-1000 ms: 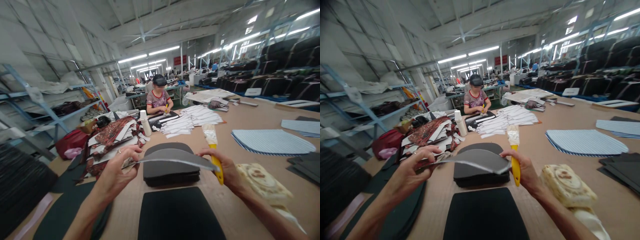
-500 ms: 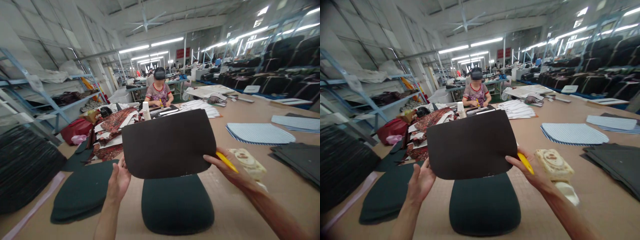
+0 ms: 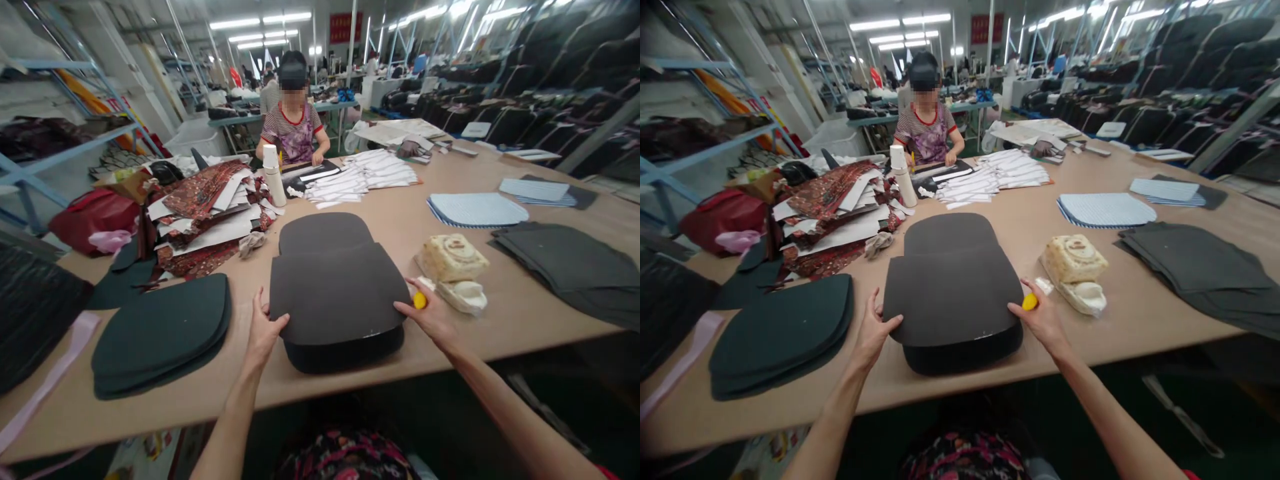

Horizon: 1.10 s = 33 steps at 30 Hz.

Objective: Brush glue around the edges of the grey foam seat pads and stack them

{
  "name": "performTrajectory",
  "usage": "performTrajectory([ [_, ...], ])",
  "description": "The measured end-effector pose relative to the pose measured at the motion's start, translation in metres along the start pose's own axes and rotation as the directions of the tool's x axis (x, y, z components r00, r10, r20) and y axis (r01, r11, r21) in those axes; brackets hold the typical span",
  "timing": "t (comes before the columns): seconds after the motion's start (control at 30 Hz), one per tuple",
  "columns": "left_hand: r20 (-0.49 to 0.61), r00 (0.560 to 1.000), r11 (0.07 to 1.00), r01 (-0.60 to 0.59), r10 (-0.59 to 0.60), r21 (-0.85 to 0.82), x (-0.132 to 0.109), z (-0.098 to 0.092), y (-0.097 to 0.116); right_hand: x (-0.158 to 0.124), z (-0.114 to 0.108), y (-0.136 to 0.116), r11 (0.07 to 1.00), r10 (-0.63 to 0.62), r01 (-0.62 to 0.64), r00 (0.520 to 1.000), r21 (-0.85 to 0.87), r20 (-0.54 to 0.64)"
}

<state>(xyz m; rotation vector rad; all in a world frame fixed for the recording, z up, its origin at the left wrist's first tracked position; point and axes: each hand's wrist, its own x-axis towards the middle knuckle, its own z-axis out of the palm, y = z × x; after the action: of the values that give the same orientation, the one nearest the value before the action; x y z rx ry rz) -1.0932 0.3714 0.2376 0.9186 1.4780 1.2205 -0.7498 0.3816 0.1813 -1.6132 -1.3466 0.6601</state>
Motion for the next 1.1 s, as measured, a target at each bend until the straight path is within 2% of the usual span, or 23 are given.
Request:
performTrajectory([
  [0.2, -0.018, 0.997, 0.994, 0.076, -0.075, 0.083, -0.001, -0.004, -0.047, -0.031, 0.017, 0.028, 0.996, 0.039, -0.035, 0.998, -0.086, 0.048],
  [0.4, -0.034, 0.996, 0.984, 0.092, -0.088, 0.154, 0.001, -0.003, -0.071, -0.041, 0.020, 0.050, 0.984, 0.091, -0.071, 0.988, -0.162, 0.121],
  [0.73, -0.080, 0.994, 0.975, 0.087, -0.072, 0.203, -0.002, 0.000, -0.090, -0.040, 0.027, 0.066, 0.988, 0.115, -0.097, 0.981, -0.116, 0.157],
  [1.1, -0.095, 0.994, 0.969, 0.076, -0.055, 0.235, 0.001, 0.002, -0.095, -0.033, 0.024, 0.070, 0.986, 0.122, -0.094, 0.971, -0.138, 0.204],
])
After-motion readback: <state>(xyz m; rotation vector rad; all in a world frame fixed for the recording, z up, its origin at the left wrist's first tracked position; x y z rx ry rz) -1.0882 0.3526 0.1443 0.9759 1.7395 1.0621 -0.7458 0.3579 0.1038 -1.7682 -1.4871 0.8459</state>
